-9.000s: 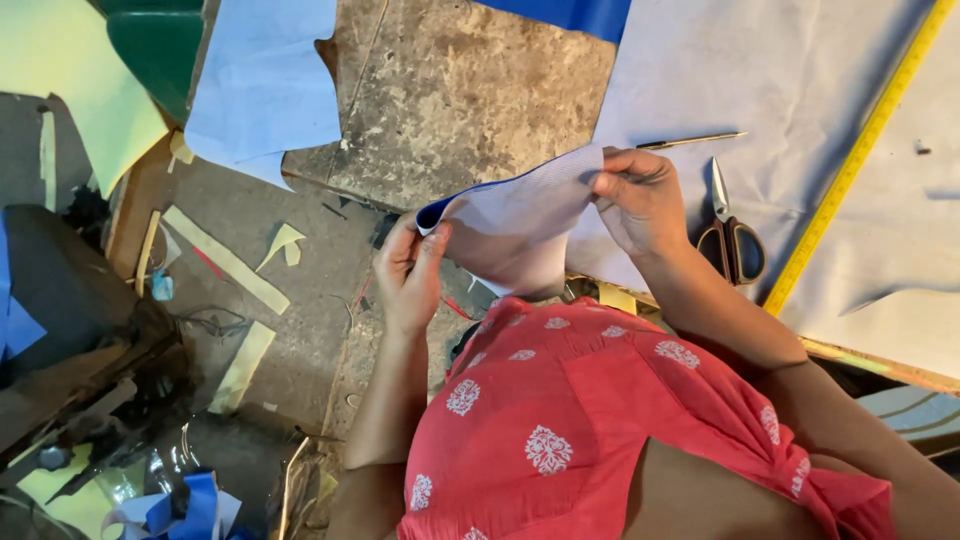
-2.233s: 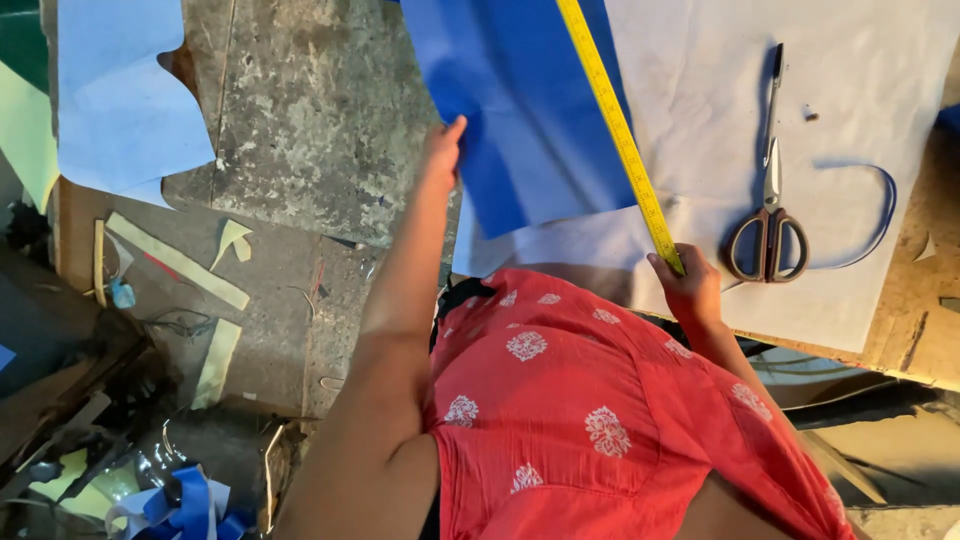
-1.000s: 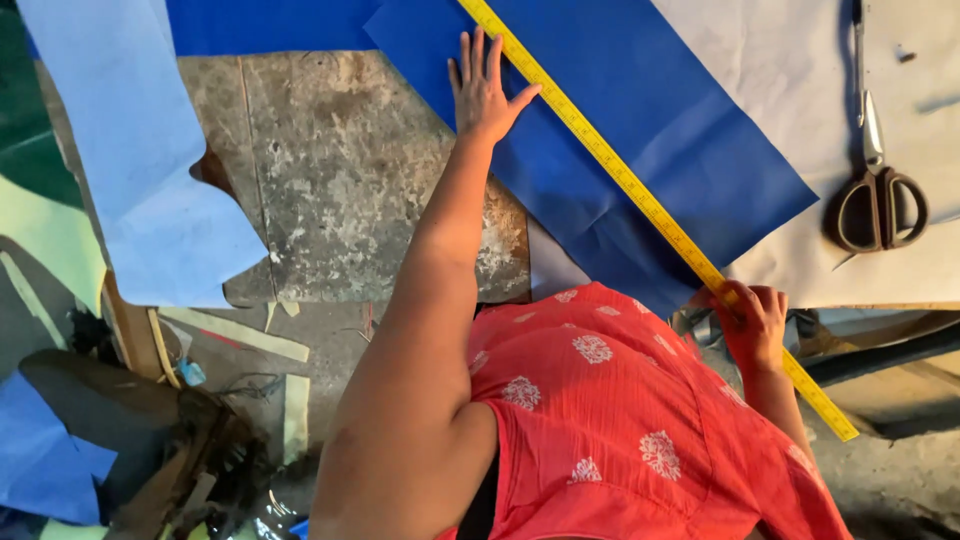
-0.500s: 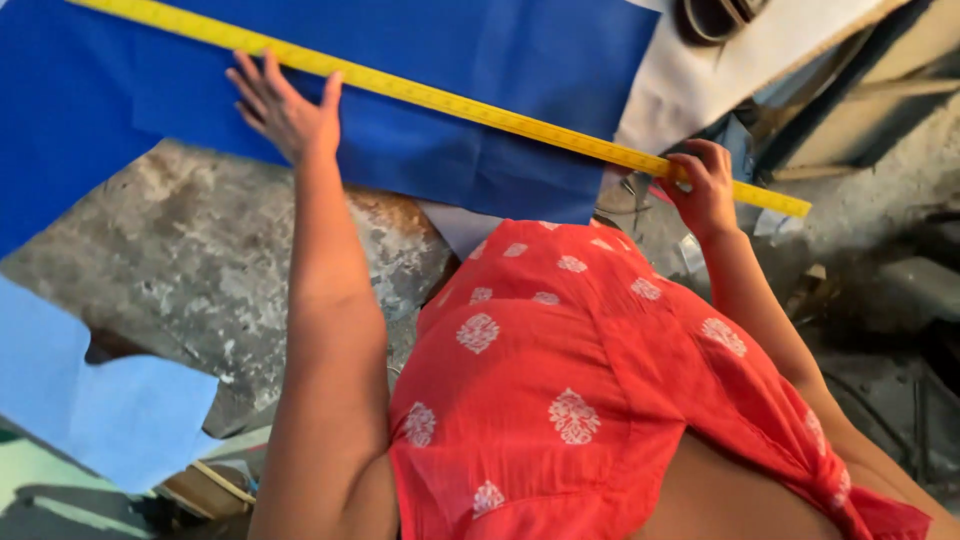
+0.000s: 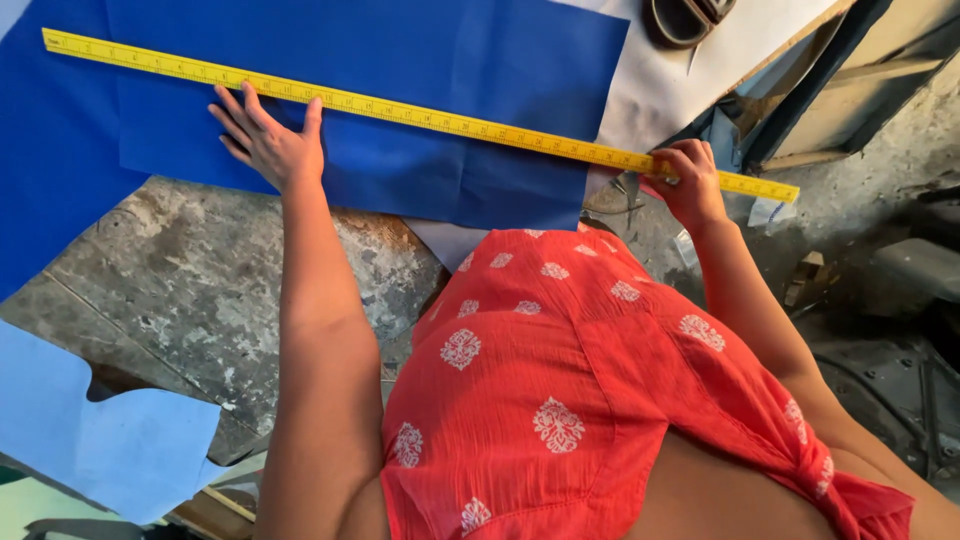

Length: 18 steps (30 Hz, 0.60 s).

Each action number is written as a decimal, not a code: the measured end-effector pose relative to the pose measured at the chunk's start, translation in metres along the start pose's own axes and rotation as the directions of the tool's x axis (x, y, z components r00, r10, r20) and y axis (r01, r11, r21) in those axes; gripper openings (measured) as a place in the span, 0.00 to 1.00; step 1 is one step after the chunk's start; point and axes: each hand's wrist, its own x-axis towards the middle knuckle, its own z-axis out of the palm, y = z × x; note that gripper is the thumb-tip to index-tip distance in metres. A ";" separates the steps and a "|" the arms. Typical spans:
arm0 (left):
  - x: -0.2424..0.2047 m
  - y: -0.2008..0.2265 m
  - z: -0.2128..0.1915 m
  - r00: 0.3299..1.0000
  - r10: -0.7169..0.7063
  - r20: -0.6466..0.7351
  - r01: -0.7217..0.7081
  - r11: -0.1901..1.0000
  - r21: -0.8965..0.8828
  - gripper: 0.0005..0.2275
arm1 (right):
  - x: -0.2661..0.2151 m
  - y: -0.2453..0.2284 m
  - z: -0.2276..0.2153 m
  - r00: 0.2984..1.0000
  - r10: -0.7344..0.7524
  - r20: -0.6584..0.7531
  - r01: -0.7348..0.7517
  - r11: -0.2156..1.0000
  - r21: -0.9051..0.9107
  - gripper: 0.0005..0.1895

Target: The person measures and marks a large sheet of light blue fabric using a yellow ruler and a pen, then cuts the fabric with scissors. They also use a dark template to trace shapes onto a blue sheet of material.

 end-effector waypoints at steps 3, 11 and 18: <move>-0.001 0.005 -0.006 1.000 -0.006 -0.005 0.006 1.000 -0.006 0.41 | 0.025 0.006 -0.006 0.999 0.031 0.041 -0.030 0.999 -0.011 0.19; -0.001 0.013 -0.020 0.998 0.041 -0.057 -0.049 0.989 -0.137 0.40 | 0.243 0.035 0.039 0.946 -0.106 -0.305 0.083 0.993 -0.087 0.12; 0.001 0.015 -0.025 0.981 0.022 -0.194 -0.054 0.985 -0.161 0.42 | 0.373 0.048 0.095 0.983 -0.021 -0.180 -0.022 0.972 -0.235 0.18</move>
